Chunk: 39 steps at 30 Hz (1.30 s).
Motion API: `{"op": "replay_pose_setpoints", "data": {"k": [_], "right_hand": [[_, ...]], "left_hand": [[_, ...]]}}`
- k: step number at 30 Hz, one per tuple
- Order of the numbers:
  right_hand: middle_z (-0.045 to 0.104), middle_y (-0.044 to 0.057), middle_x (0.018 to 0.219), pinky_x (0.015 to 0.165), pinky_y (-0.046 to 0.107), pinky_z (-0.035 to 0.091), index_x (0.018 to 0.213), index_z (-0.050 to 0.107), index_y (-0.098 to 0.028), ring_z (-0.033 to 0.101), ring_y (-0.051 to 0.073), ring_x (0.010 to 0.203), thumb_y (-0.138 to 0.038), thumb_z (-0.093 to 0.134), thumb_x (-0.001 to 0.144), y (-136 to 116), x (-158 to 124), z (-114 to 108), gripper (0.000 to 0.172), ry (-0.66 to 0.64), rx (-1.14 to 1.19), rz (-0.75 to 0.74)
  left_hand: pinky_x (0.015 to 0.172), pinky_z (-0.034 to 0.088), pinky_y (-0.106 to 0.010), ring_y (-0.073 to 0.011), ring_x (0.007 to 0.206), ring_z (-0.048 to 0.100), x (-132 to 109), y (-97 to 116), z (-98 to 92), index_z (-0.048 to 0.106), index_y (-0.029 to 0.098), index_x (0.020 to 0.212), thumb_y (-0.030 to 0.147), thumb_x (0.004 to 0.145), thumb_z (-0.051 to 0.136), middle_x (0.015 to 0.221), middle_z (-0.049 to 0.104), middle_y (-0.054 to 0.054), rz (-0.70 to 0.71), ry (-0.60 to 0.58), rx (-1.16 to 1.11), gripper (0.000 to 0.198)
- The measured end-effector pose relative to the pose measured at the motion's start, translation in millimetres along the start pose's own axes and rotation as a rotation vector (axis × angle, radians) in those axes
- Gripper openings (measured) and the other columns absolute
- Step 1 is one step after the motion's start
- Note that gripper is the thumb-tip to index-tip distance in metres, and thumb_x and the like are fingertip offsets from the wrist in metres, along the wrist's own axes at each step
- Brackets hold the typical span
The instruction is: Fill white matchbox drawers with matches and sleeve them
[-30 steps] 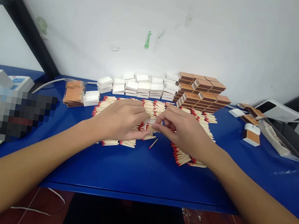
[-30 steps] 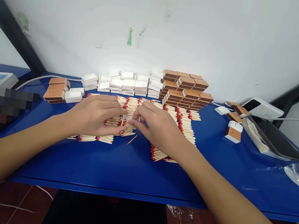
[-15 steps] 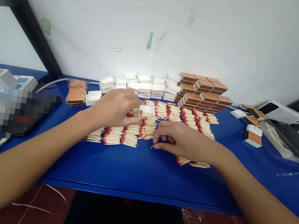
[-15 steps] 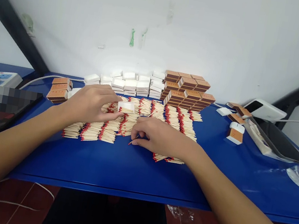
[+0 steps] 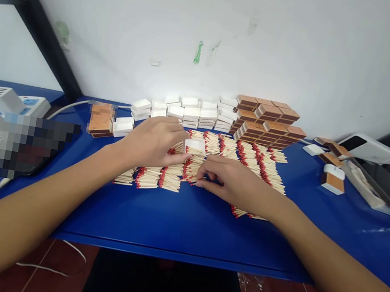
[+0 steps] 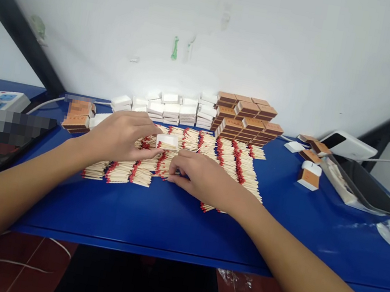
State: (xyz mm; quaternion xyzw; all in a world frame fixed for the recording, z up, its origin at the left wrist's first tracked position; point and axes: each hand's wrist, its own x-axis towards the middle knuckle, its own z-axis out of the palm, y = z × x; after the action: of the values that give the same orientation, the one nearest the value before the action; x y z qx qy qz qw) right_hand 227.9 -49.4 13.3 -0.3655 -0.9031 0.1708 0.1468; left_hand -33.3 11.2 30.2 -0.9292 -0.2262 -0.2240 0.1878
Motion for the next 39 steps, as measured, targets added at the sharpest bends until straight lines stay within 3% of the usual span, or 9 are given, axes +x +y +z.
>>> {"op": "replay_pose_setpoints", "data": {"k": [17,25,39], "right_hand": [[0.067,0.003,0.096,0.071,0.031,0.041,0.093,0.067,-0.021,0.058,0.018,0.079,-0.029,0.06,0.106,3,-5,-10,0.016,-0.117,0.019,0.015],[0.067,0.004,0.094,0.069,0.031,0.04,0.098,0.069,-0.022,0.057,0.018,0.078,-0.028,0.063,0.103,-2,-4,-13,0.01,-0.111,0.02,0.035],[0.068,0.004,0.101,0.076,0.032,0.044,0.098,0.066,-0.022,0.062,0.019,0.087,-0.032,0.055,0.109,2,-9,-13,0.018,-0.108,0.009,0.038]], "left_hand": [[0.069,0.051,-0.035,-0.0238,0.081,0.068,1,0,-2.3,0.076,0.014,0.101,0.047,0.104,0.061,0.082,0.073,-0.008,-0.004,-0.01,0.004,0.037],[0.068,0.051,-0.036,-0.0242,0.079,0.067,0,-1,-1.5,0.075,0.014,0.099,0.047,0.104,0.059,0.081,0.072,-0.008,0.011,0.014,0.007,0.038],[0.07,0.052,-0.037,-0.0235,0.078,0.067,1,5,0.2,0.076,0.014,0.1,0.051,0.106,0.055,0.081,0.073,-0.008,0.017,-0.017,-0.008,0.042]]}}
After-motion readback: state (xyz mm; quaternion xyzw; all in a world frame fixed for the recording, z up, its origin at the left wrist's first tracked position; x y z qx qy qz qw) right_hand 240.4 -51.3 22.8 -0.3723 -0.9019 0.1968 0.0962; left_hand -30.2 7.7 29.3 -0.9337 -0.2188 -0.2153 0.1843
